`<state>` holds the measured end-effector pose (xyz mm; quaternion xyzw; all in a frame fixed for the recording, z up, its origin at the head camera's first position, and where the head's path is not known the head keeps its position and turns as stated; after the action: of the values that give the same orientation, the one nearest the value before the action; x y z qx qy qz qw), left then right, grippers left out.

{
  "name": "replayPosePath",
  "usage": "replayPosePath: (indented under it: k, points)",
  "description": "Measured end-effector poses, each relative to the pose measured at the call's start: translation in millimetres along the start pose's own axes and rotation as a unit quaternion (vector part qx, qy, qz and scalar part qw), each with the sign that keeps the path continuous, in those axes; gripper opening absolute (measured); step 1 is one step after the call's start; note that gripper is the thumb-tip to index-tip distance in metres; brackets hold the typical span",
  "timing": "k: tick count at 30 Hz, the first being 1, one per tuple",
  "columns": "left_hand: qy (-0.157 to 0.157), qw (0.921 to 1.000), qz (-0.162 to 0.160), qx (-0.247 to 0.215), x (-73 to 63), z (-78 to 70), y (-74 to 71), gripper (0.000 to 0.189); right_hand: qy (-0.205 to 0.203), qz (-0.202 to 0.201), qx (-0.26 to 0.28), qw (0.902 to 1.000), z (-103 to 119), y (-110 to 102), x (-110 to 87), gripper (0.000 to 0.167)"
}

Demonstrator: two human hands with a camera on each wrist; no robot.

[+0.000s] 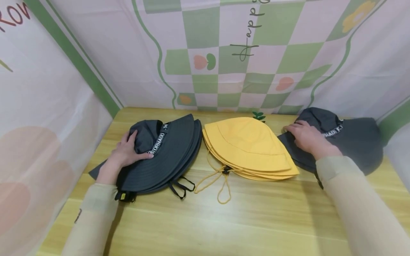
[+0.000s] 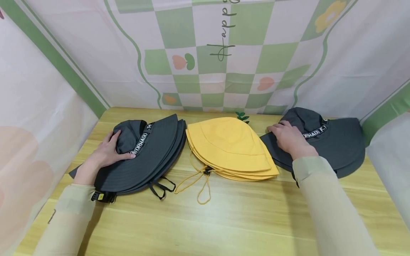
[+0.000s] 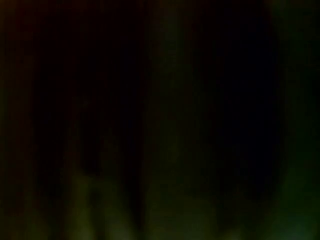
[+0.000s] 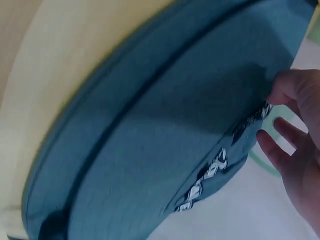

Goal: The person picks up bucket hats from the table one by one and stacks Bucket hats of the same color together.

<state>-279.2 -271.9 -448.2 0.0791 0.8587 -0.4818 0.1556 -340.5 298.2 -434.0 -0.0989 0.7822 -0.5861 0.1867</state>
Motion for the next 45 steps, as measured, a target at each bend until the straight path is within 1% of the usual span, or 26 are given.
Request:
replayPosePath:
  k: [2, 5, 8, 10, 12, 16, 18, 21, 24, 26, 29, 31, 32, 34, 35, 38, 40, 41, 43, 45]
  points:
    - [-0.003, 1.0000, 0.005, 0.002, -0.1, -0.6, 0.4, 0.122, -0.001, 0.000, -0.006, 1.0000, 4, 2, 0.5, 0.042]
    - [-0.007, 0.9998, 0.012, 0.011, 0.1, -2.5, 0.9, 0.123, 0.007, 0.003, -0.025, 0.9997, 4, 3, -0.1, 0.033]
    - [-0.012, 0.9996, 0.018, 0.018, 0.5, -4.1, 1.5, 0.121, 0.018, -0.001, -0.037, 0.9991, 1, 0, -2.5, 0.023]
    - [-0.015, 0.9995, 0.022, 0.020, 0.2, -4.8, 1.4, 0.121, 0.018, -0.010, -0.041, 0.9990, 0, -5, -4.5, 0.017]
    - [-0.017, 0.9993, 0.025, 0.022, -0.2, -5.1, 1.2, 0.120, 0.015, -0.023, -0.038, 0.9989, -2, -10, -7.2, 0.015]
    - [-0.018, 0.9991, 0.027, 0.027, -1.2, -6.1, 1.3, 0.121, 0.007, -0.043, -0.021, 0.9988, -9, -19, -13.8, 0.019]
    - [-0.016, 0.9991, 0.025, 0.031, -1.5, -6.9, 1.7, 0.120, 0.005, -0.055, -0.008, 0.9985, -14, -24, -17.9, 0.020]
    - [-0.011, 0.9991, 0.019, 0.036, -2.6, -7.5, 1.5, 0.121, 0.013, -0.075, 0.012, 0.9971, -25, -34, -24.2, 0.021]
    - [-0.006, 0.9990, 0.012, 0.043, -5.0, -7.4, 0.5, 0.120, 0.017, -0.112, 0.026, 0.9933, -35, -48, -30.3, 0.018]
    - [-0.004, 0.9987, 0.006, 0.050, -6.7, -7.3, -0.1, 0.119, 0.020, -0.146, 0.031, 0.9886, -40, -57, -35.3, 0.016]
    - [-0.001, 0.9981, -0.005, 0.061, -10.0, -8.2, -0.6, 0.117, 0.032, -0.215, 0.028, 0.9757, -47, -74, -46.9, 0.017]
    - [0.006, 0.9970, -0.020, 0.075, -13.5, -10.2, -1.9, 0.116, 0.046, -0.261, 0.019, 0.9640, -49, -87, -56.2, 0.018]
    - [0.010, 0.9961, -0.028, 0.082, -15.3, -11.3, -2.6, 0.114, 0.051, -0.287, 0.016, 0.9563, -49, -94, -60.9, 0.019]
    - [0.020, 0.9937, -0.047, 0.099, -19.5, -14.4, -4.4, 0.111, 0.048, -0.338, 0.006, 0.9400, -46, -111, -69.0, 0.019]
    - [0.026, 0.9923, -0.056, 0.108, -21.5, -16.3, -5.3, 0.110, 0.045, -0.354, 0.000, 0.9343, -43, -119, -71.6, 0.018]
    - [0.042, 0.9893, -0.074, 0.118, -25.3, -21.1, -7.9, 0.107, 0.028, -0.405, -0.024, 0.9137, -29, -148, -79.3, 0.013]
    - [0.052, 0.9888, -0.081, 0.114, -26.9, -24.2, -9.4, 0.106, 0.011, -0.423, -0.049, 0.9049, -15, -168, -82.2, 0.012]
    - [0.058, 0.9890, -0.082, 0.109, -27.5, -25.8, -10.1, 0.106, 0.004, -0.432, -0.060, 0.9000, -7, -178, -83.5, 0.014]
    - [0.069, 0.9897, -0.082, 0.095, -28.3, -28.6, -11.7, 0.104, -0.006, -0.457, -0.075, 0.8864, 9, -199, -86.3, 0.018]
    - [0.082, 0.9904, -0.082, 0.075, -29.8, -32.1, -14.3, 0.100, -0.007, -0.482, -0.088, 0.8720, 26, -218, -88.5, 0.023]
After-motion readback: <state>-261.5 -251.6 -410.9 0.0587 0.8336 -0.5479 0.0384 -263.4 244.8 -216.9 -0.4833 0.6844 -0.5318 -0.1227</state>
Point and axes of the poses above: each hand's wrist, its own x-axis towards the middle knuckle, its own y-axis out of the palm, z = x × y, the point moved 9 cm from there along x, towards the middle knuckle, and after that the axes turned 14 degrees about -x, right-handed, at the moved point
